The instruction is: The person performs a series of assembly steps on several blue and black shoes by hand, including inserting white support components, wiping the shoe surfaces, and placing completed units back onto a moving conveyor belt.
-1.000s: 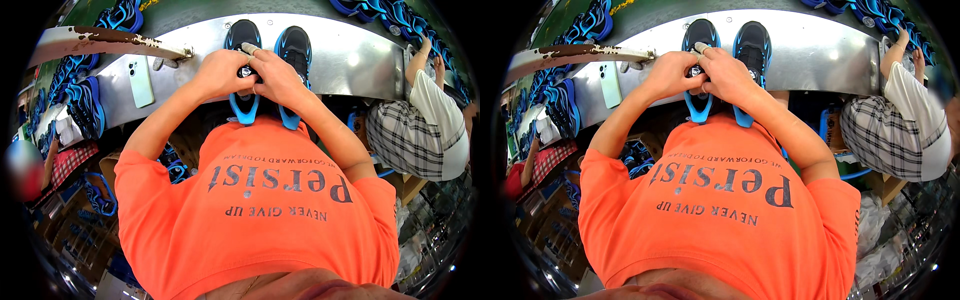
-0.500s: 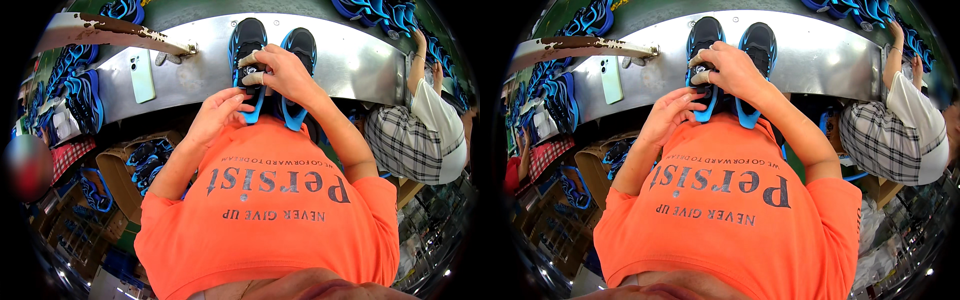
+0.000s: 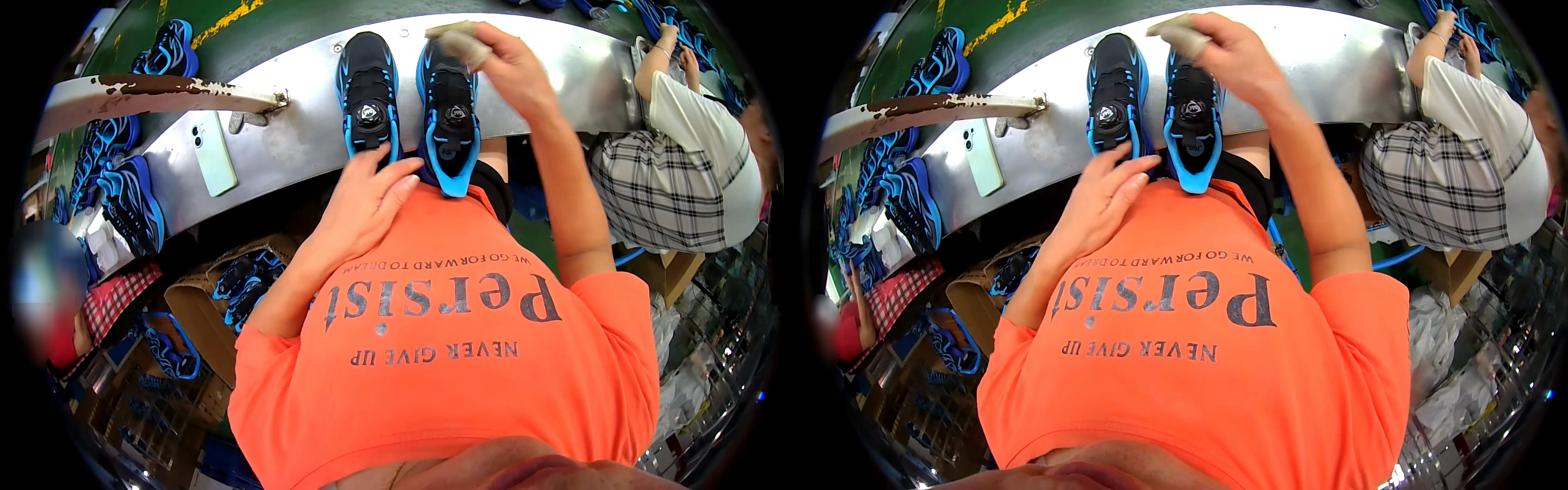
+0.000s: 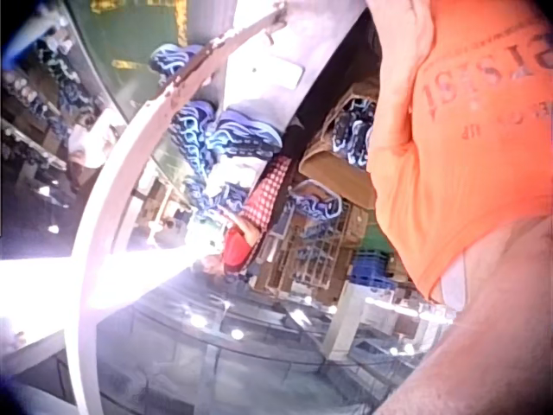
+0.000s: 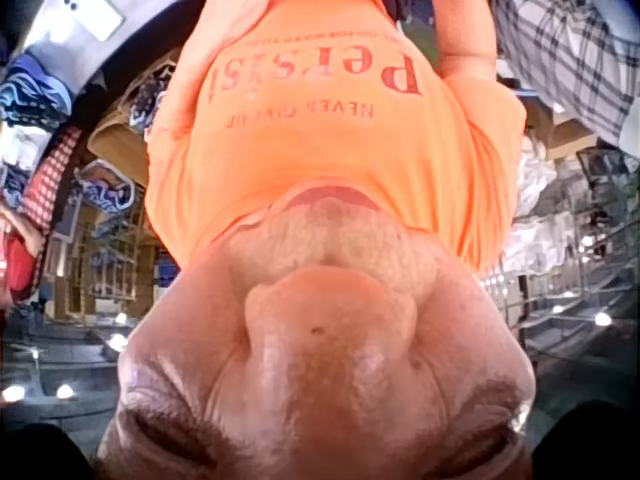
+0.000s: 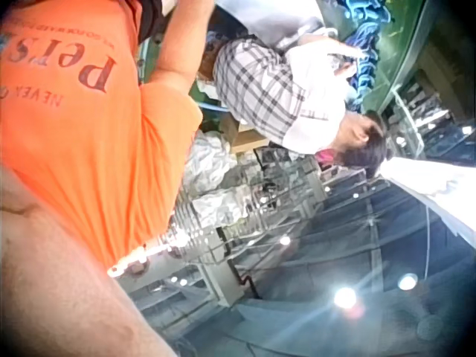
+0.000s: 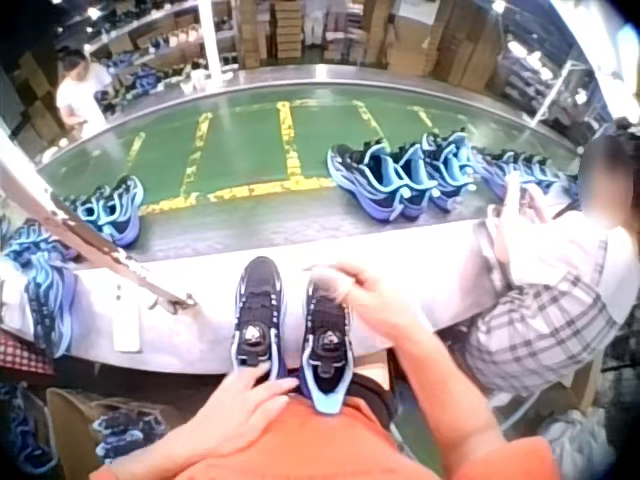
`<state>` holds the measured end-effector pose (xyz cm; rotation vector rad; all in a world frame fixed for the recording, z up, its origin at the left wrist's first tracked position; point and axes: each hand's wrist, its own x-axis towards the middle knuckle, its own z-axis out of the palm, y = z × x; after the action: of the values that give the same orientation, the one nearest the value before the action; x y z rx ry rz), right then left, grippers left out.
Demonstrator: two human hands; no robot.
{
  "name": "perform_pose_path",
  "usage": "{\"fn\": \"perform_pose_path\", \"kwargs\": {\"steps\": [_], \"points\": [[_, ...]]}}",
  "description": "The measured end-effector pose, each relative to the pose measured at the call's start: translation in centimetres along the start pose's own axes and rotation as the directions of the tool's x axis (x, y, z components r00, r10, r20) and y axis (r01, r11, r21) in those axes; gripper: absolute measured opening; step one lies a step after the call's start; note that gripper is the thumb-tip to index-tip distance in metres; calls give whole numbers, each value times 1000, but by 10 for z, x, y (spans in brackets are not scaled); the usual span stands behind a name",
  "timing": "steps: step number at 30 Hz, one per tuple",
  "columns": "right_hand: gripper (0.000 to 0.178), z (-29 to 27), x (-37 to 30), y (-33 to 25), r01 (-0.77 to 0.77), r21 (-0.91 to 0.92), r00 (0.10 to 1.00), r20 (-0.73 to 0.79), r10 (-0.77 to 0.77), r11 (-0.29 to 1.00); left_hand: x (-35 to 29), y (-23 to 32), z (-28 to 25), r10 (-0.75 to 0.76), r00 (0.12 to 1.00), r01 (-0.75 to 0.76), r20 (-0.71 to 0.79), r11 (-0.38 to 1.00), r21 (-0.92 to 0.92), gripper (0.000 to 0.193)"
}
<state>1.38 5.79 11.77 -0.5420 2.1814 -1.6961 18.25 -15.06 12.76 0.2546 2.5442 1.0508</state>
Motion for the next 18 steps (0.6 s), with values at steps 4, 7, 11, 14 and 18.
{"fn": "perform_pose_path", "kwargs": {"steps": [4, 7, 11, 14, 18], "points": [[31, -13, -38, -8, 61, -392, 970, 239, 38, 918, 17, 13, 11, -19, 997, 5, 75, 983, 183, 38], [21, 17, -61, 19, 141, -456, 990, 71, -122, 879, 34, 23, 15, -69, 989, 44, 128, 982, 186, 35], [13, 27, -61, 26, 112, -505, 977, -102, -188, 856, 47, 12, 31, 28, 999, -33, 30, 982, 185, 26], [17, -2, -47, 19, 148, -175, 985, -58, -160, 973, 68, -9, 3, 284, 958, -265, 35, 831, 489, 21], [20, -51, -27, 3, 88, -173, 970, -210, -124, 981, 131, -35, -66, 364, 910, -192, -198, 793, 578, 26]]}}
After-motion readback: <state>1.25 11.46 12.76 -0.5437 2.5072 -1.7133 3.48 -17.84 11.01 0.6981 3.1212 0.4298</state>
